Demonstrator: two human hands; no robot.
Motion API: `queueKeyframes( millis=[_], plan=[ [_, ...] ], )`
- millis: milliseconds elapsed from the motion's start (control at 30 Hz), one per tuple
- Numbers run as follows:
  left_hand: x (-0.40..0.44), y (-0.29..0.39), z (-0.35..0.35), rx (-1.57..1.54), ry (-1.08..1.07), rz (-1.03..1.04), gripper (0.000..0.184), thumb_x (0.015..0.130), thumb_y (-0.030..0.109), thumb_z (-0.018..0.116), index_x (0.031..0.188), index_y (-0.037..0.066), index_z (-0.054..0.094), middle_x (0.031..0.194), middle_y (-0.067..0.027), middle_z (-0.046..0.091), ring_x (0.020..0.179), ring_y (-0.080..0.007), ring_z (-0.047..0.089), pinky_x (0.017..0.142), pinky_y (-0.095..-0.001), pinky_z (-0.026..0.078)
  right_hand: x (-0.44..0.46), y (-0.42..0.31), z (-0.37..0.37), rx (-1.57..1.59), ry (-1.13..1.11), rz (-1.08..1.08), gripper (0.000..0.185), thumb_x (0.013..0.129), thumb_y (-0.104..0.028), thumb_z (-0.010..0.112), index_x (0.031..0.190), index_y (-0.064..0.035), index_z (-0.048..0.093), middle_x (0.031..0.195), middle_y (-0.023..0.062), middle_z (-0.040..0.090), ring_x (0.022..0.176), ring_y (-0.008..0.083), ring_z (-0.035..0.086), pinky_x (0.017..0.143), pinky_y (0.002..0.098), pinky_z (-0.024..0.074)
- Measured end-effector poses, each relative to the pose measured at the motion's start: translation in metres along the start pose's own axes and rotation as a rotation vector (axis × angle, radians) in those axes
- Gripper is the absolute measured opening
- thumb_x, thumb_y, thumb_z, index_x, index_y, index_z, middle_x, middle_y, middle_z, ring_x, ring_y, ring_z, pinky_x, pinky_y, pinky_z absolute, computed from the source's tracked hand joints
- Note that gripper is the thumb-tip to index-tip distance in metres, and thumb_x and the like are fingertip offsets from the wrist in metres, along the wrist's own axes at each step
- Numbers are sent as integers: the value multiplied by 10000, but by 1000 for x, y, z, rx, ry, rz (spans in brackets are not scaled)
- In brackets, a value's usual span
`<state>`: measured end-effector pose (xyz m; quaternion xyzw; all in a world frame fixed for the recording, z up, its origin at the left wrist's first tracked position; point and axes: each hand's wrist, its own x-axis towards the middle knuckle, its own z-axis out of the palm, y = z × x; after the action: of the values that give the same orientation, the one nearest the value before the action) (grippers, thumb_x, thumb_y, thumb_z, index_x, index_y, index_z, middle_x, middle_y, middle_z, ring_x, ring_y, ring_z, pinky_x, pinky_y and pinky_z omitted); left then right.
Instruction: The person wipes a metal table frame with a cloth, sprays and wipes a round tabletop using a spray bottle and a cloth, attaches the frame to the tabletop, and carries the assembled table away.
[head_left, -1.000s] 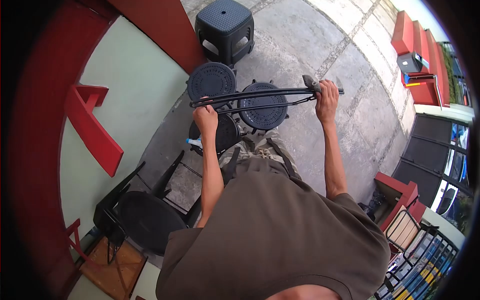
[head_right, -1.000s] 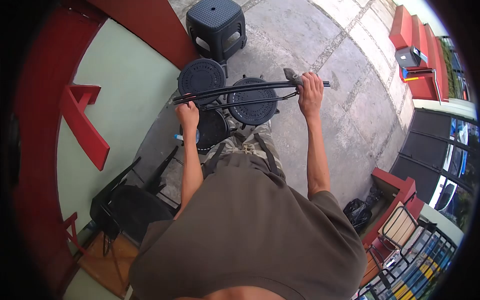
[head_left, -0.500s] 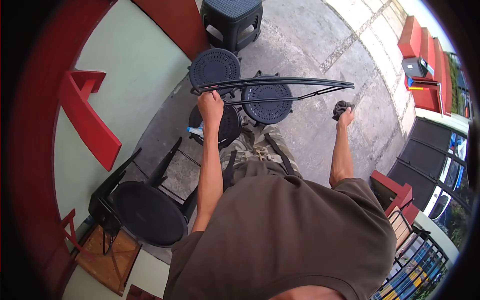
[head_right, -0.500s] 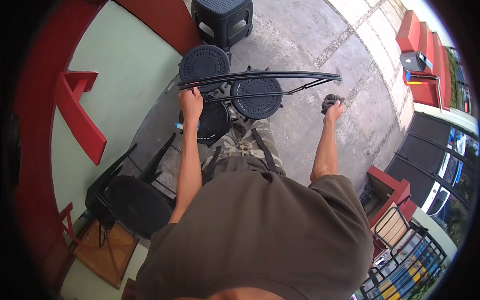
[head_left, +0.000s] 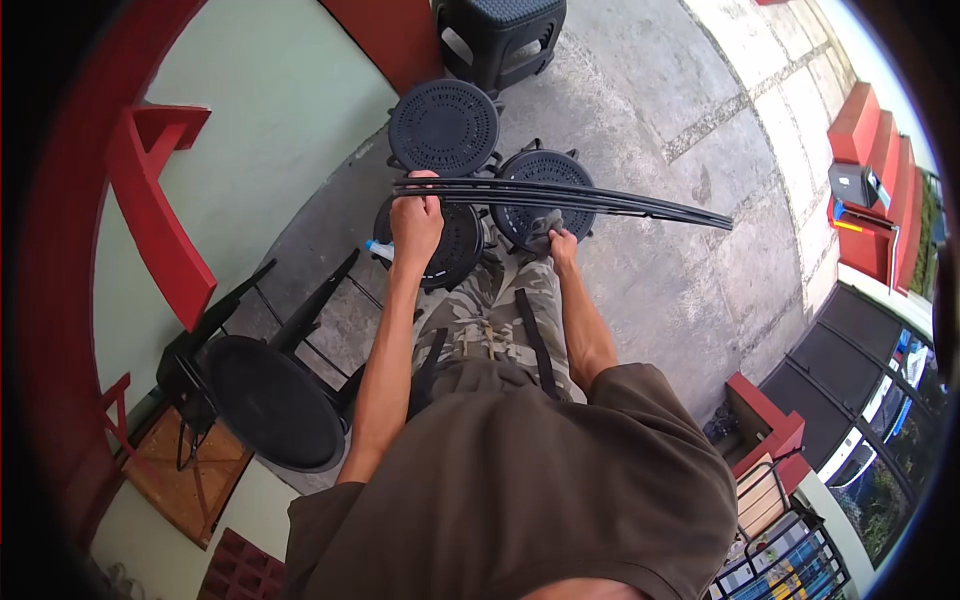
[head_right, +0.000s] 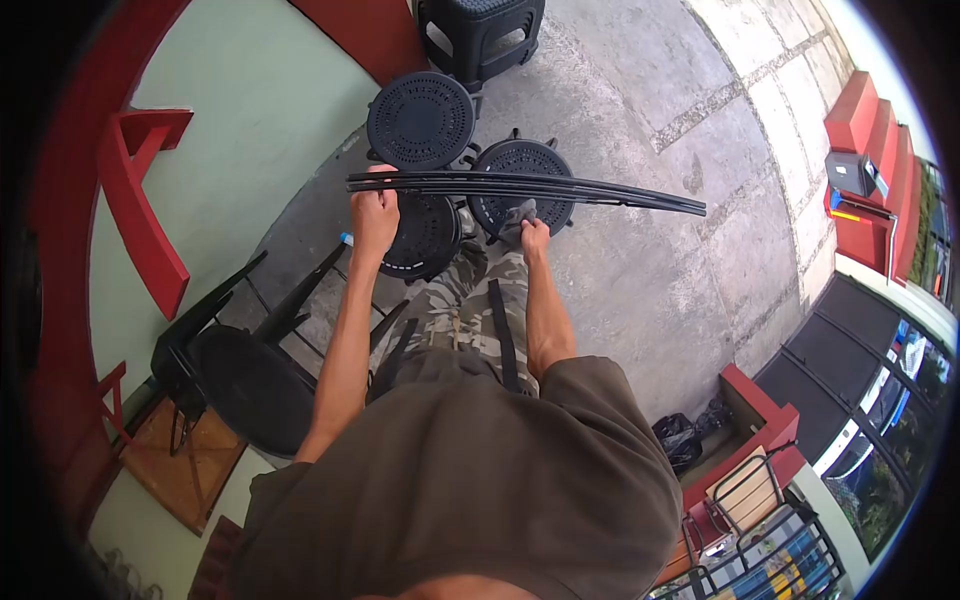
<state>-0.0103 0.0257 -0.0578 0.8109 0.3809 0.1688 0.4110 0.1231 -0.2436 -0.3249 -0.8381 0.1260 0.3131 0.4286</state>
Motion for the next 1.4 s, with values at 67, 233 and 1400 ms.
queueKeyframes(
  millis=[67, 233, 1400],
  plan=[
    [-1, 0, 2, -9, 30, 27, 159, 918, 27, 512, 1048, 39, 603, 790, -204, 643, 753, -410, 641, 679, -462, 503, 6, 0, 17, -224, 103, -63, 320, 861, -174, 635, 1121, 11, 660, 1026, 216, 698, 987, 349, 665, 862, 397, 505],
    [-1, -12, 5, -36, 83, 149, 148, 932, 47, 526, 1059, 19, 596, 847, -200, 664, 824, -413, 647, 723, -476, 500, -4, -52, 20, -248, -218, -55, 362, 874, -191, 604, 1213, -66, 607, 1099, 188, 689, 1021, 325, 663, 881, 412, 502],
    [-63, 126, -74, -516, -214, 233, 135, 837, 52, 732, 933, -40, 711, 771, -47, 727, 705, -55, 651, 586, -239, 486, -165, -373, -154, 580, -1113, -535, 286, 957, -240, 569, 1022, 32, 628, 834, 62, 644, 764, 148, 596, 778, 317, 487]
  ],
)
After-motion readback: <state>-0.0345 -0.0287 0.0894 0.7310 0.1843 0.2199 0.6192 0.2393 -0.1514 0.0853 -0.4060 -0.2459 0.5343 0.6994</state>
